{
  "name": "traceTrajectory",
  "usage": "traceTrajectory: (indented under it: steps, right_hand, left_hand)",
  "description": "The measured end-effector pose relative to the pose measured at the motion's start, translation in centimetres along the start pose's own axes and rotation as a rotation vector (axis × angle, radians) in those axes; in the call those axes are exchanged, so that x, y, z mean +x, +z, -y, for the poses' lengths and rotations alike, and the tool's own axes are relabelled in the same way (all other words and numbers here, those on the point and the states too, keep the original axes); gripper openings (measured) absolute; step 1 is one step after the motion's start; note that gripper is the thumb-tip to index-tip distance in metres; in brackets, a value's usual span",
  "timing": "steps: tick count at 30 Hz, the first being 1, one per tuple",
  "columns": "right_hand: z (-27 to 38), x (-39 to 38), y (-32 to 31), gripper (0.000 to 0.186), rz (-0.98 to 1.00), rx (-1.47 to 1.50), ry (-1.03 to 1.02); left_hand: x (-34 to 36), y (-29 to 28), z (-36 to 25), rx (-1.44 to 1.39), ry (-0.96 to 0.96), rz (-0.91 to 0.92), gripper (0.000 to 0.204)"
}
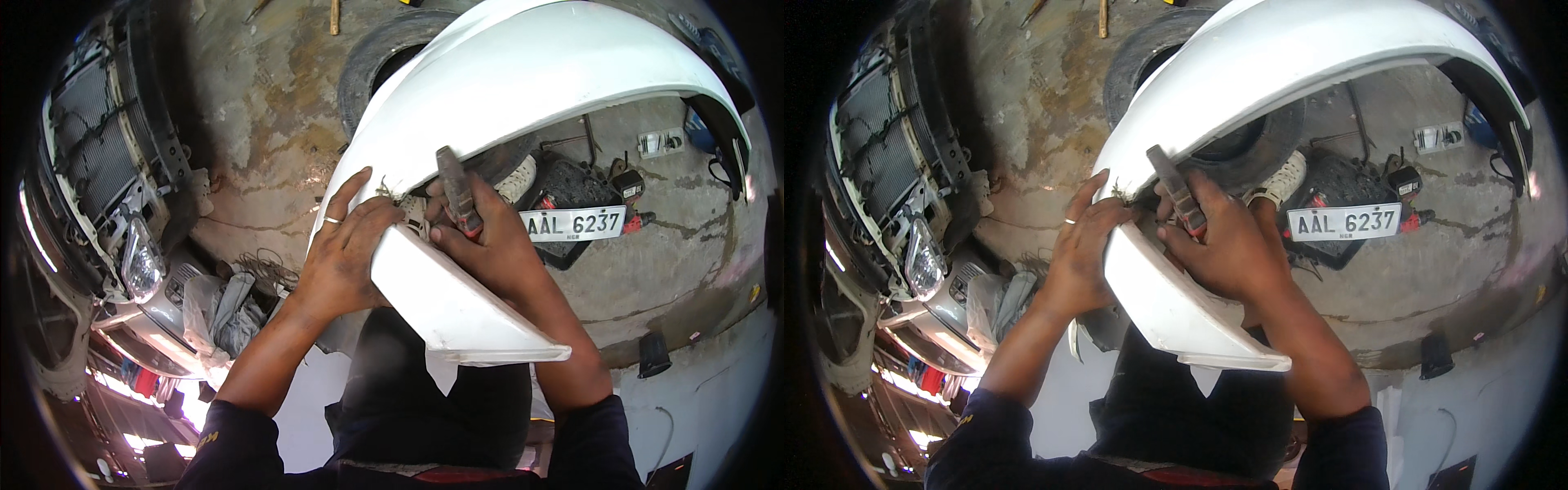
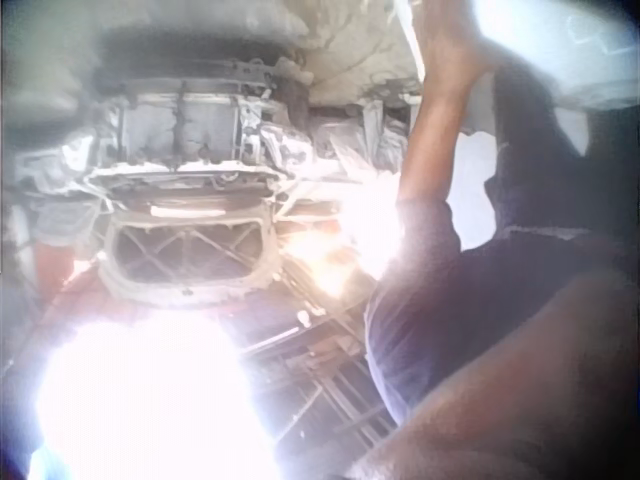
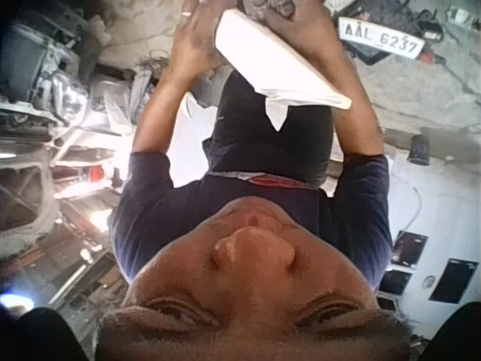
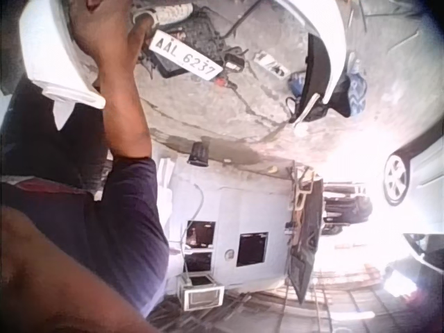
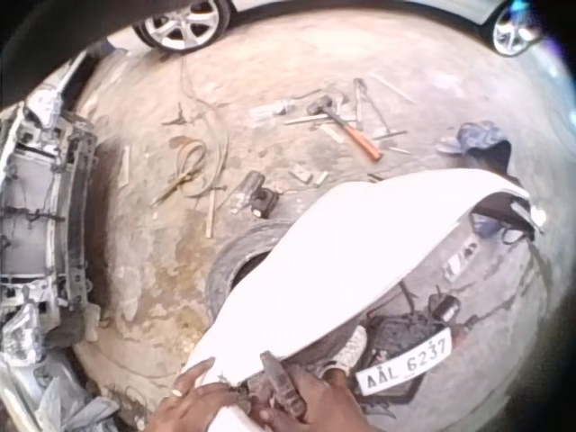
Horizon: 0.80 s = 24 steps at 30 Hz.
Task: The person heats a white car bumper with a blowtorch and uses pliers to fuse plastic material and wire into damaged sections.
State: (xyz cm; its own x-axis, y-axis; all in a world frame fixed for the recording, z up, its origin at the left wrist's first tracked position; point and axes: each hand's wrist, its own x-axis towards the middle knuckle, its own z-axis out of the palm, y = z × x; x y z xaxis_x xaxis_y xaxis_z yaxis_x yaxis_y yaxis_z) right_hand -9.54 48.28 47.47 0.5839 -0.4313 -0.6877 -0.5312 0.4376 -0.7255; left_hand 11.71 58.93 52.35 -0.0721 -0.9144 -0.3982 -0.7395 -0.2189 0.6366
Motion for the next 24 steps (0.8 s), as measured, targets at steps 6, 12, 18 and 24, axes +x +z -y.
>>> traceTrajectory:
  steps: [6,12,18,24]
  right_hand:
    - [2.8,-0.6,-4.6,0.044,0.061,-0.159,-0.371]
    - [4.9,2.8,-4.7,0.054,0.346,-0.160,-0.426]
    - [4.5,2.5,-4.1,0.053,0.308,-0.363,-0.478]
    - [3.0,2.7,-3.6,0.045,0.175,-0.577,-0.732]
  left_hand:
    - [0.6,-0.2,-0.4,0.079,0.058,-0.016,0.082]
    - [-0.2,0.1,-0.9,0.102,-0.045,0.047,0.086]
    - [0.3,0.2,-1.1,0.070,0.011,0.022,0.077]
    - [0.0,0.8,-0.8,0.078,-0.007,-0.008,0.076]
